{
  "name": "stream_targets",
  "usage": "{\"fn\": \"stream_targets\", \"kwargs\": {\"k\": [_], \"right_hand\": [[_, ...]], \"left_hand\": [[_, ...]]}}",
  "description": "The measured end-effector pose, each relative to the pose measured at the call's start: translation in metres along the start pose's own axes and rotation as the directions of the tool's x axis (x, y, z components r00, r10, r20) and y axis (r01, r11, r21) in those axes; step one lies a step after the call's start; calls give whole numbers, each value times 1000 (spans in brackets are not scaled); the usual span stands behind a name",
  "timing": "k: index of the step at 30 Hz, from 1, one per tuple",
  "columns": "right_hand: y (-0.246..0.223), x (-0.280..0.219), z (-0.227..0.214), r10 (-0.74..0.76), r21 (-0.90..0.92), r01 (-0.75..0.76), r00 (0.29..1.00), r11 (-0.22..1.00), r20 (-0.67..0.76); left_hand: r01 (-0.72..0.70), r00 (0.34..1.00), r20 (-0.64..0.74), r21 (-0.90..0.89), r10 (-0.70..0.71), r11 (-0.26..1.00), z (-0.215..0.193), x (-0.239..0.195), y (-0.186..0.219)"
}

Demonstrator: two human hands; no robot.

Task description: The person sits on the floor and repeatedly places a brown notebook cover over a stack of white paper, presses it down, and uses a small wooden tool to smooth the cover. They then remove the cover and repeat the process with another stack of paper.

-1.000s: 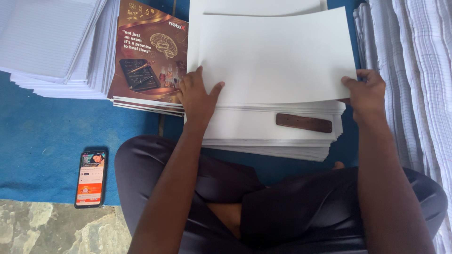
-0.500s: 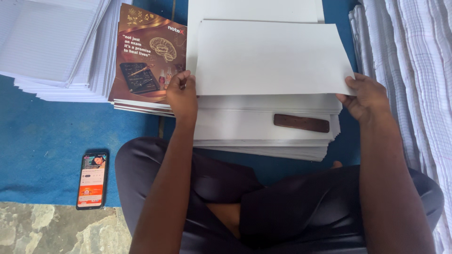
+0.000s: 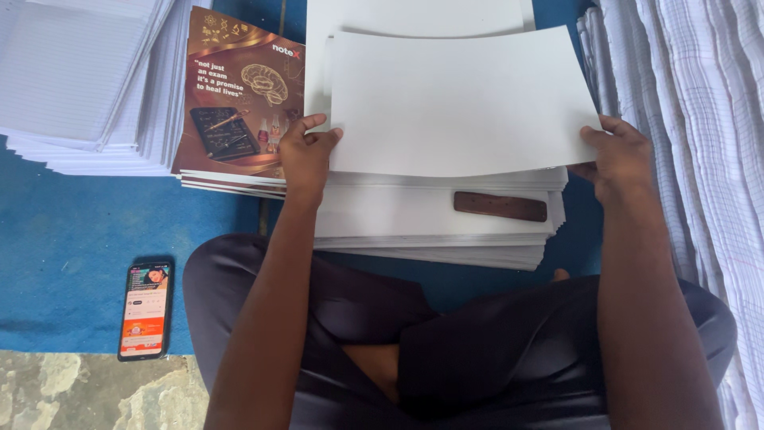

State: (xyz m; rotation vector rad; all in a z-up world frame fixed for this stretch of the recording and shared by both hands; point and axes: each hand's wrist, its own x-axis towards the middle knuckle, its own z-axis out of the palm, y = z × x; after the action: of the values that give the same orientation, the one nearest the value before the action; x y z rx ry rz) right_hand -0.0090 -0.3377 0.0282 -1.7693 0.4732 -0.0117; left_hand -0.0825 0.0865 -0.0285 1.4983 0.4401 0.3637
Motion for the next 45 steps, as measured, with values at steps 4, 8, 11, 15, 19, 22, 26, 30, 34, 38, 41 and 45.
{"fn": "stream_targets", "kwargs": {"k": [4, 8, 11, 15, 19, 22, 26, 30, 34, 38, 41, 45], "right_hand": [[-1, 4, -4, 25, -4, -25, 999, 1000, -38], [-5, 2, -7, -24, 105, 28, 999, 994, -35], [-9, -7, -4, -204, 109, 205, 979, 973, -13], [-12, -29, 5, -552, -233, 545, 833, 806, 38], [-21, -49, 22, -765, -367, 752, 627, 547, 146], [-29, -65, 36, -767, -329, 793, 595, 513, 239], [-33, -85, 60, -734, -404, 798, 585, 447, 345], [-30, -100, 77, -706, -434, 841, 520, 323, 482], [-26, -106, 97, -708, -397, 875, 465, 277, 532], [-22, -111, 113, -648, -437, 869, 473, 232, 597], [-17, -114, 128, -596, -486, 861, 472, 152, 650], [-9, -118, 148, -582, -482, 874, 423, 59, 695]], "left_hand": [[-97, 995, 25, 150, 94, 984, 5, 2, -4], [-102, 994, 55, 233, 92, 967, 15, 2, -1], [-39, 995, 102, 217, 18, 975, 23, -3, 1], [-138, 989, 92, 347, 113, 927, 33, -5, 0], [-191, 980, 120, 360, 157, 913, 39, -6, -3], [-198, 978, 138, 386, 156, 901, 39, -8, -5], [-225, 972, 164, 417, 170, 881, 39, -9, -9], [-284, 959, 167, 488, 231, 825, 41, -8, -18], [-359, 933, 209, 595, 293, 719, 45, -3, -29], [-498, 856, 285, 677, 432, 541, 45, -5, -33], [-360, 933, 290, 725, 213, 588, 43, -7, -30], [-526, 845, 265, 573, 465, 628, 45, -8, -28]]}}
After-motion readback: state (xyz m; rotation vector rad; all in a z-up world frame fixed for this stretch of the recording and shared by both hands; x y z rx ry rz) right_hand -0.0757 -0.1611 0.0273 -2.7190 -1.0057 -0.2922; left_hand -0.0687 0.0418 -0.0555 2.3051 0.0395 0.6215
